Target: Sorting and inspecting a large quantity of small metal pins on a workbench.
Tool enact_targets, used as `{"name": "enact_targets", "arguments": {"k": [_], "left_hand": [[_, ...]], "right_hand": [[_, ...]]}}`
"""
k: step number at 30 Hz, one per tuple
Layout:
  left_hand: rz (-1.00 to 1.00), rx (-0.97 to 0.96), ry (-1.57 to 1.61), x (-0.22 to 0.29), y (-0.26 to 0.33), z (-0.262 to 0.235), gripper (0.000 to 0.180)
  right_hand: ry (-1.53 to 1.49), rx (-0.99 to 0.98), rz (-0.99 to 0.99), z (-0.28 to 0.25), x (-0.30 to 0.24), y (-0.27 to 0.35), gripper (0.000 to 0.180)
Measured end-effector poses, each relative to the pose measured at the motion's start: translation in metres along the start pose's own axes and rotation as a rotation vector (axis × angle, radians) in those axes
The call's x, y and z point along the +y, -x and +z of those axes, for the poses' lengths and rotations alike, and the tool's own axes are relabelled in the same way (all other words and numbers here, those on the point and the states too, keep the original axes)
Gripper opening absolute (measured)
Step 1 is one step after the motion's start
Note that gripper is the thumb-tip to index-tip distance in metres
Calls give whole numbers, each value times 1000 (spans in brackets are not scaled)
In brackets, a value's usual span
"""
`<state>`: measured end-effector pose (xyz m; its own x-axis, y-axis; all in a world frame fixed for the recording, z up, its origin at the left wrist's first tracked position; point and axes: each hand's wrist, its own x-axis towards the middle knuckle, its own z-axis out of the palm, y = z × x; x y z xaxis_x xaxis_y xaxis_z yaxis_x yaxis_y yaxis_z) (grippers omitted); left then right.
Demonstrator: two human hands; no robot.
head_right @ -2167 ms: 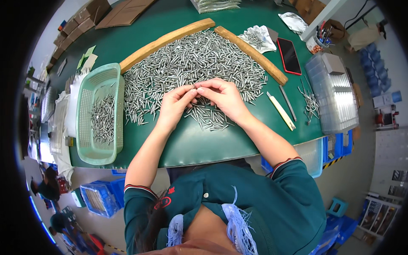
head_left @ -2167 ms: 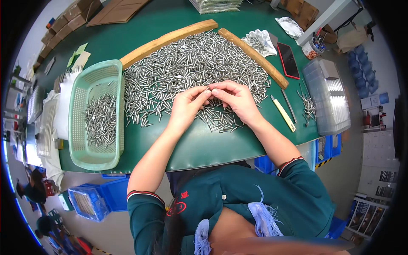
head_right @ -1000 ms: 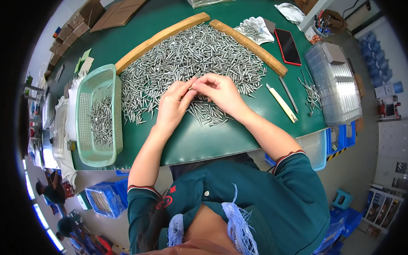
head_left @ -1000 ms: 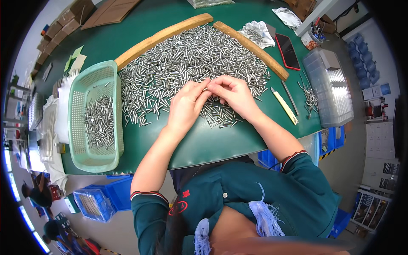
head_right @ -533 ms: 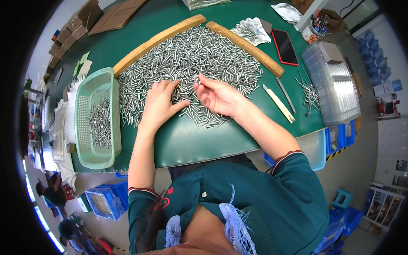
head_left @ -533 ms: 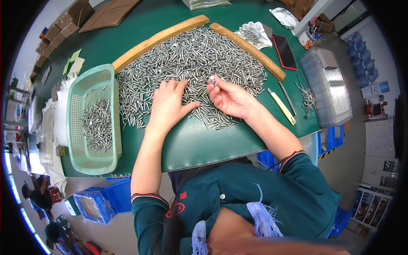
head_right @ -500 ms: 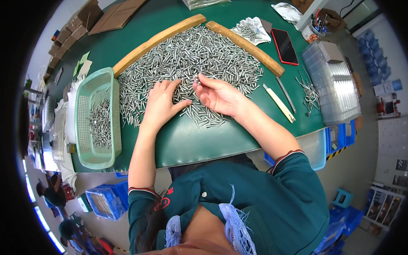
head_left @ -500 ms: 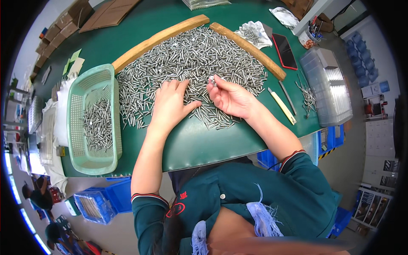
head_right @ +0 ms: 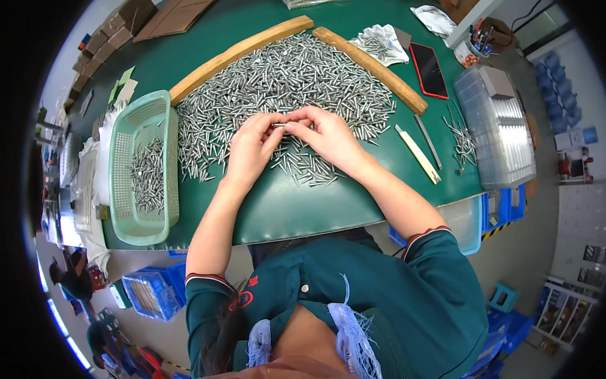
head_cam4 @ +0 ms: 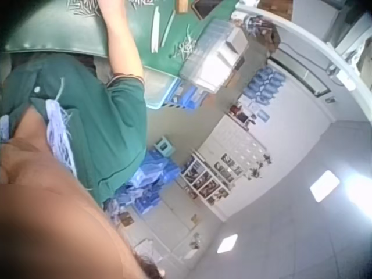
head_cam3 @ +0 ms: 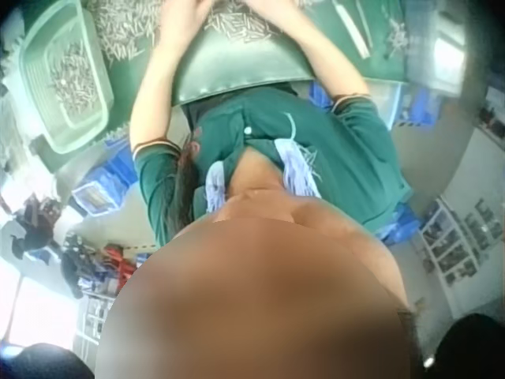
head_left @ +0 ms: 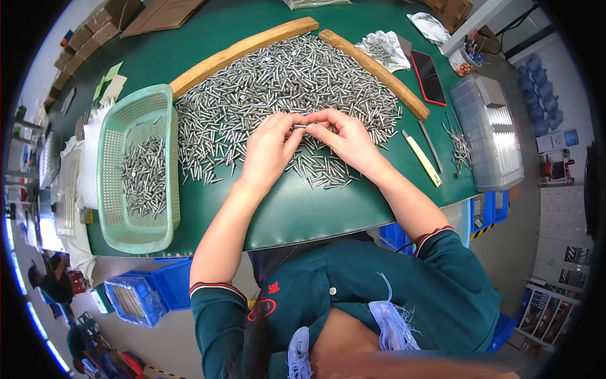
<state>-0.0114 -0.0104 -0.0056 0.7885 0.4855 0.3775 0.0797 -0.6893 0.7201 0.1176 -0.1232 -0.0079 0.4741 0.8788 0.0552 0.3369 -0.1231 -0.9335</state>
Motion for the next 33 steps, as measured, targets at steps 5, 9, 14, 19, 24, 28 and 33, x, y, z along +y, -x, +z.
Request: {"name": "enact_targets", "arguments": {"k": [5, 9, 14, 19, 24, 28, 33], "left_hand": [[-221, -14, 319, 4, 3, 2, 15], [-387, -17, 833, 2, 1, 2, 17], [-413, -26, 694, -2, 4, 8, 20], [-400, -44, 573, -1, 4, 6, 20], [-469, 7, 794, 0, 0, 4, 20], [-443, 28, 757, 2, 2, 5, 20], [-274, -5, 429, 3, 4, 5, 23]], "right_hand": [[-314, -28, 37, -2, -4, 0, 24], [-511, -57, 180, -7, -10, -1, 22], [-453, -74, 160, -8, -14, 1, 19], [-483, -85, 73, -4, -10, 2, 19], [-565, -48, 225, -3, -16, 4, 20], [-513, -43, 144, 2, -12, 4, 15], [-577, 35, 117, 2, -10, 4, 15]]}}
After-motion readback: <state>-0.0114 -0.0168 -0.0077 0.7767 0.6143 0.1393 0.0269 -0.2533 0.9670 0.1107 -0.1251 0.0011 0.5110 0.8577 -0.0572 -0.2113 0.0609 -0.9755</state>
